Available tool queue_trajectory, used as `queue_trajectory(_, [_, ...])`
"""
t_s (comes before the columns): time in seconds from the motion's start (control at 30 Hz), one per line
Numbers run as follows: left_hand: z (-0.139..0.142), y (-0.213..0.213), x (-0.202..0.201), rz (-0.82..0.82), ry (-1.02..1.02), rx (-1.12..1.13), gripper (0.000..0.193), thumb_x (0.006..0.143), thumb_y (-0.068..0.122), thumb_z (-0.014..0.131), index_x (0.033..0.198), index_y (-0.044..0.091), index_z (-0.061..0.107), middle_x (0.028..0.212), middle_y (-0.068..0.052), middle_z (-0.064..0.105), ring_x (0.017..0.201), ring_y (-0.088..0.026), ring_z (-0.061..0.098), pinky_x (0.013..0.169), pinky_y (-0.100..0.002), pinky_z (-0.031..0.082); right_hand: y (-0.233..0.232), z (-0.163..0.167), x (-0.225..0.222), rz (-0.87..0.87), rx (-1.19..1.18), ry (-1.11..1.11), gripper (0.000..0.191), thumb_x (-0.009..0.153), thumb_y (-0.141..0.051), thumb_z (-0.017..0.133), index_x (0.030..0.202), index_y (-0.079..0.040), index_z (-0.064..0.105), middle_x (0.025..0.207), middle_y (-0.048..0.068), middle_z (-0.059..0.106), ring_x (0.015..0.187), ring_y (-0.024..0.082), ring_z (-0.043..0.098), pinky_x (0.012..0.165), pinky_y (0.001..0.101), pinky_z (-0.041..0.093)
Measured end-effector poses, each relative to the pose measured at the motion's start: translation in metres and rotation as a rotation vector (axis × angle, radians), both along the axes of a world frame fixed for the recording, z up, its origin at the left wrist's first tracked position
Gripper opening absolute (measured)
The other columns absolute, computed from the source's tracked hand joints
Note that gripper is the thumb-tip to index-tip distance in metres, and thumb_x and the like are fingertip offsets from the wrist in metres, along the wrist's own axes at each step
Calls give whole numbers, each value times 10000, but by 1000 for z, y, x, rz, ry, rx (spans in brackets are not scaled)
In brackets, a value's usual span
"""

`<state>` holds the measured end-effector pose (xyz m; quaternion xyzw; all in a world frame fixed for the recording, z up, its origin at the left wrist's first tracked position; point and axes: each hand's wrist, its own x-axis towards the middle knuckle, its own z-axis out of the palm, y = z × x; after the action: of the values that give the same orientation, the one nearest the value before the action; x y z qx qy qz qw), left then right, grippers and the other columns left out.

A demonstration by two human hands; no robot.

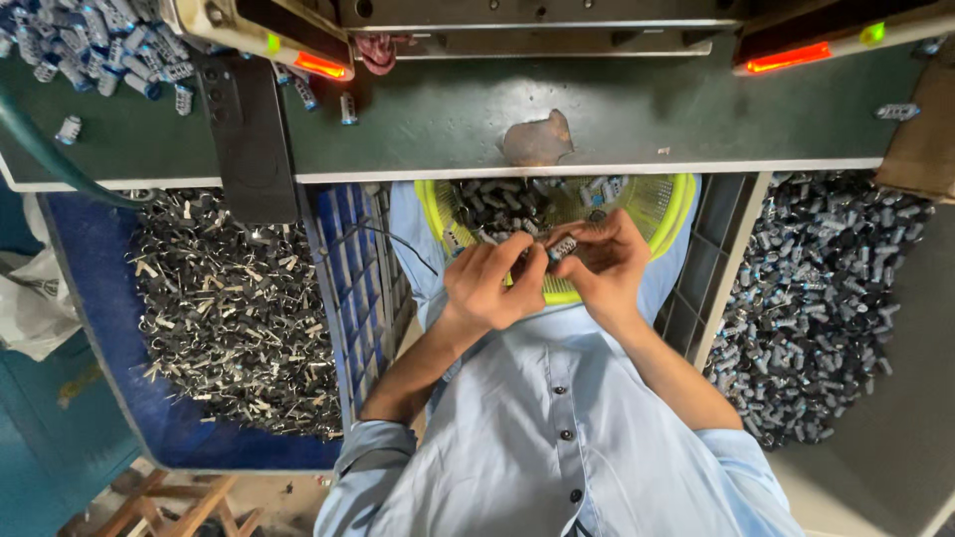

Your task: The person repeatedly picks small cylindrical components from a green basket, joins them with metal clips, and places the assembled units into a machine hopper. The process continues with consistent hand movements and no visible change in the surrounding environment.

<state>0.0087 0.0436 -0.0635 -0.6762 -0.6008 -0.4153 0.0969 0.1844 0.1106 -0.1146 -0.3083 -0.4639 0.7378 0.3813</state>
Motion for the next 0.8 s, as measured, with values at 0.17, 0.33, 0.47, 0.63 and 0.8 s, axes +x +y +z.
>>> queue_trajectory(0.17, [16, -26, -17, -114, -57, -43, 201, 861, 141, 706, 1031, 41, 746, 1017, -124, 691, 708, -243, 656, 610, -355, 544, 15, -8, -4, -127, -653, 423, 193, 1021, 109, 628, 1032, -27, 491, 974, 171, 654, 914, 283, 659, 794, 387, 537])
queue_trajectory(0.33, [-2, -22, -10, 45, -772, -110, 193, 834, -58, 741, 989, 36, 675, 925, -102, 699, 768, -260, 704, 646, -326, 554, 41, 16, -13, -74, -394, 173, 290, 894, 187, 589, 1034, -51, 502, 973, 138, 671, 938, 255, 671, 851, 382, 553])
queue_trajectory(0.47, [-15, -19, -3, 12, -842, -162, 250, 758, -70, 804, 958, 19, 684, 873, -101, 718, 711, -247, 715, 637, -320, 530, 98, 66, -52, -141, 641, 3, 357, 900, 198, 654, 1058, -53, 457, 902, 75, 603, 957, 300, 698, 819, 408, 593])
queue_trajectory(0.63, [-18, -25, 9, -104, -1095, -183, 214, 801, -27, 698, 1006, 16, 657, 1040, -108, 711, 827, -215, 726, 696, -299, 588, 174, 96, -110, -292, 1448, -480, 306, 789, 154, 640, 1042, -18, 622, 938, 102, 713, 845, 310, 688, 720, 401, 530])
queue_trajectory(0.8, [-44, -33, 11, 104, -1170, -301, 412, 696, 72, 937, 974, 27, 636, 798, -10, 588, 665, -59, 491, 571, -211, 396, 180, 85, -123, -163, 1227, -479, 353, 786, 170, 549, 1069, -31, 613, 1007, 71, 719, 938, 283, 704, 823, 402, 515])
